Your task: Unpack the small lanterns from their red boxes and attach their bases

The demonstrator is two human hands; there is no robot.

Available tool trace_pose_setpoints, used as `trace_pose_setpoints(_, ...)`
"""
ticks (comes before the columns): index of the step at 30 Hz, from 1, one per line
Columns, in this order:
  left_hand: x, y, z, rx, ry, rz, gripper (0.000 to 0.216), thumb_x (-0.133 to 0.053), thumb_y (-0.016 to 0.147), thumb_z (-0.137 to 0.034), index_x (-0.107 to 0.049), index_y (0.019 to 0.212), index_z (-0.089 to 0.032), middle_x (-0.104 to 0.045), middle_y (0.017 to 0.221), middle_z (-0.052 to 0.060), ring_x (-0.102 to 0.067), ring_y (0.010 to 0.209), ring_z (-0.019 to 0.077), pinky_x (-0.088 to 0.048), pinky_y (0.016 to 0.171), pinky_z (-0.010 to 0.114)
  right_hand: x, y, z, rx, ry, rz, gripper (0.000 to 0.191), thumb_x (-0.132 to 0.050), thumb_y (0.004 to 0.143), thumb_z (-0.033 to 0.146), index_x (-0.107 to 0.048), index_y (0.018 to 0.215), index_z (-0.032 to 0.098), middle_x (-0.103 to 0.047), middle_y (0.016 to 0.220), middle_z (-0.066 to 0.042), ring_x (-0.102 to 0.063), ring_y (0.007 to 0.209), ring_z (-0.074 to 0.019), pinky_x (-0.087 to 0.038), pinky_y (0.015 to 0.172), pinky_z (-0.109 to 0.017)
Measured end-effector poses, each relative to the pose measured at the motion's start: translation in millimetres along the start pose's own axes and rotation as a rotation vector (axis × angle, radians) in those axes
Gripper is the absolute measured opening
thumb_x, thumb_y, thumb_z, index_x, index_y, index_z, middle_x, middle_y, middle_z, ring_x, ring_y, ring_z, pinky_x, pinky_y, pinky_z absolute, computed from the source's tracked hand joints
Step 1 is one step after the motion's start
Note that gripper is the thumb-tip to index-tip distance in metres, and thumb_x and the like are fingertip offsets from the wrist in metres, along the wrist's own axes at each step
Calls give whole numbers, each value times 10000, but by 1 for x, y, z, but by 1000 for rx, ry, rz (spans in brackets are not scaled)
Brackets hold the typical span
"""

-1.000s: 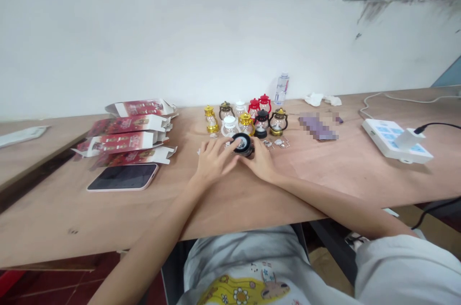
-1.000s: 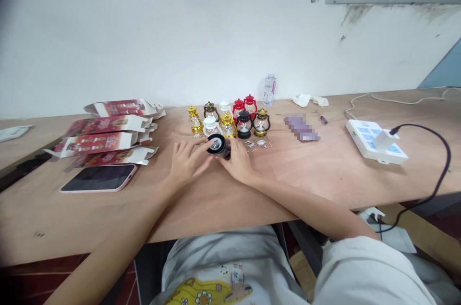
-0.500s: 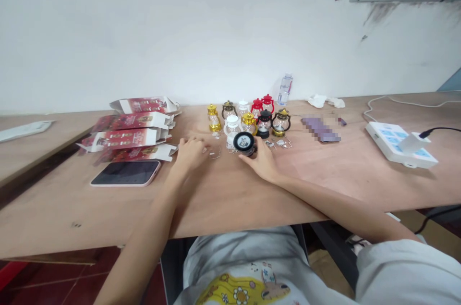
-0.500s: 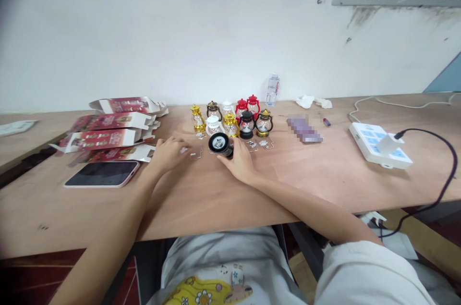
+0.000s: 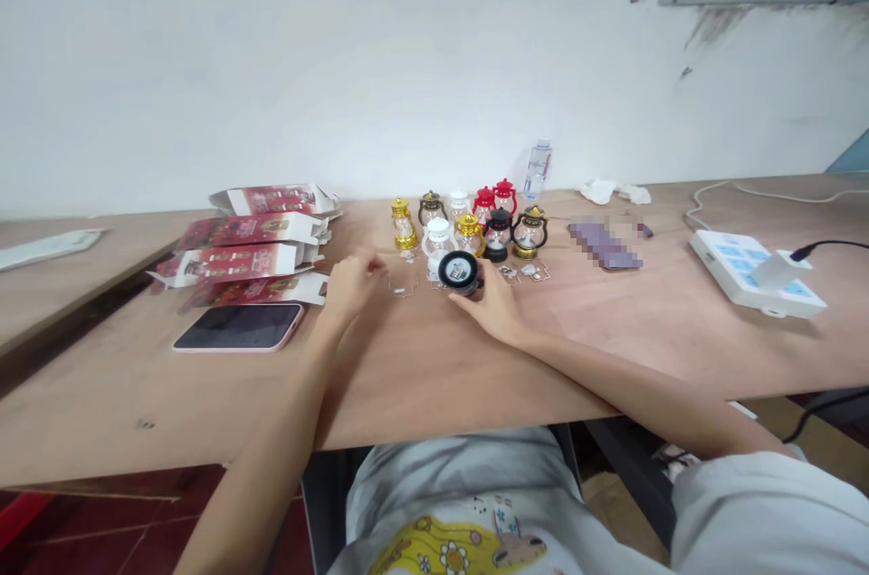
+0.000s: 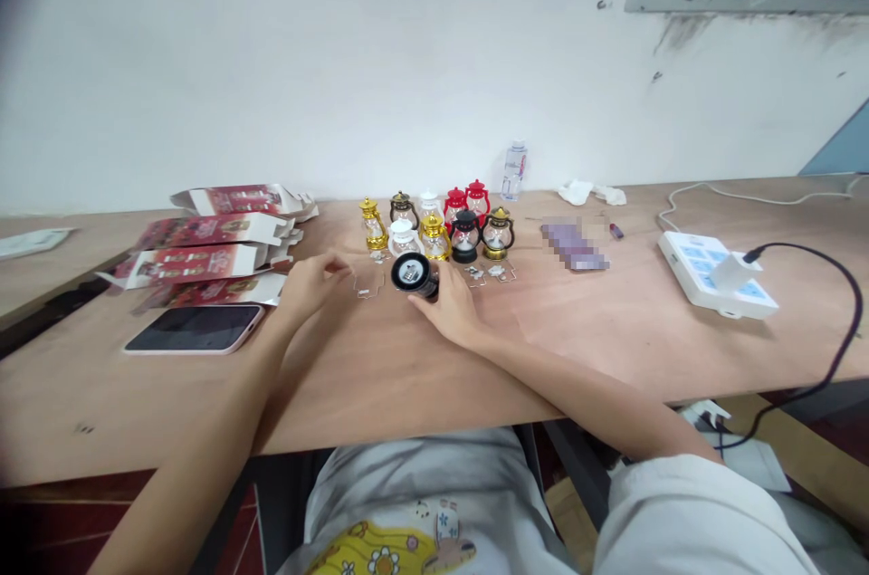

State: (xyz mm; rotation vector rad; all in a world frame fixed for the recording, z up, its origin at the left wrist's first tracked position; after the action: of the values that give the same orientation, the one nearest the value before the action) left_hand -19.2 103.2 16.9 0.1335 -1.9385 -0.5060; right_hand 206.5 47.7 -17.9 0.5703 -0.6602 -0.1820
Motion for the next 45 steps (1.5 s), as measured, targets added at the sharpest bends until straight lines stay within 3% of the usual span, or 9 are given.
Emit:
trace_pose_setpoints(4,13,-5,-13,-21,-557,-145,245,-638,728,-406,-582,708,-168,-691,797,65,-640,747,196,-477,697,294,-1,0,0,14,5,-4,489,-698,700,321,-459,1101,174,-589,1068,-110,-564,987,-260,-466,847,-423)
trace_pose_setpoints(7,9,-12,-28,-39,-857,-136,306,-694,690,-427,-551,693,-155,-677,734,51,-641,683,169,-501,655,276,-1,1,0,26,3,-1,485,-697,702,324,-459,1100,181,-588,1071,-107,-564,987,-261,-467,848,-424)
trace_pose_setpoints(13,7,-27,-53,-8,-1023,-170,255,-768,618,-361,-651,675,-142,-647,606,21,-590,535,128,-501,550,250,-2,0,2,39,-6,10,471,-691,704,315,-465,1098,188,-586,1072,-102,-563,991,-260,-466,847,-421)
trace_pose_setpoints(20,-7,-28,-62,87,-1306,-65,282,-795,594,-352,-700,774,-156,-713,805,57,-666,745,176,-542,775,321,-2,0,6,82,-4,20,458,-684,716,302,-462,1101,187,-582,1082,-101,-555,1016,-263,-460,868,-423)
trace_pose_setpoints(26,-12,-27,-63,59,-1334,-14,282,-799,598,-337,-701,793,-158,-716,848,70,-669,812,192,-519,847,345,-2,0,6,98,-7,14,443,-676,721,296,-468,1097,191,-581,1063,-95,-553,1013,-255,-464,860,-416)
trace_pose_setpoints(32,-11,-28,-59,122,-1328,-52,350,-810,572,-358,-650,799,-145,-683,668,29,-643,612,144,-531,637,261,-2,-1,6,100,-17,14,451,-679,715,299,-469,1100,194,-581,1058,-91,-553,1005,-258,-464,855,-424)
trace_pose_setpoints(38,2,-29,-61,29,-1259,-139,311,-767,626,-386,-665,824,-169,-633,632,-4,-565,551,99,-480,559,221,-2,-1,8,106,-20,24,445,-679,726,302,-468,1101,190,-576,1068,-97,-552,1013,-261,-466,860,-422)
trace_pose_setpoints(42,2,-31,-67,-15,-1169,-98,243,-738,659,-397,-695,702,-162,-649,648,19,-546,549,105,-474,572,243,-2,-1,7,119,-28,19,456,-682,725,291,-461,1111,192,-573,1074,-93,-546,1025,-261,-465,868,-424)
trace_pose_setpoints(45,-3,-33,-72,-31,-1124,-22,234,-755,636,-377,-721,738,-168,-675,694,37,-581,614,140,-492,618,271,-3,-2,7,123,-30,17,469,-681,725,291,-454,1124,195,-570,1085,-92,-544,1028,-260,-464,870,-425)
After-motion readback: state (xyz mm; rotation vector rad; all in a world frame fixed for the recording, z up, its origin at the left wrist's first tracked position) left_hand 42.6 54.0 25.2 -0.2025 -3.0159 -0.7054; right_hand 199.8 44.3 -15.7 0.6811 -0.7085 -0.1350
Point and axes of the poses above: each hand's wrist, its own y-axis towards the middle knuckle, its own x-axis out of the back of the hand, z = x × y, the point moved 8 cm from there along y, towards the middle knuckle
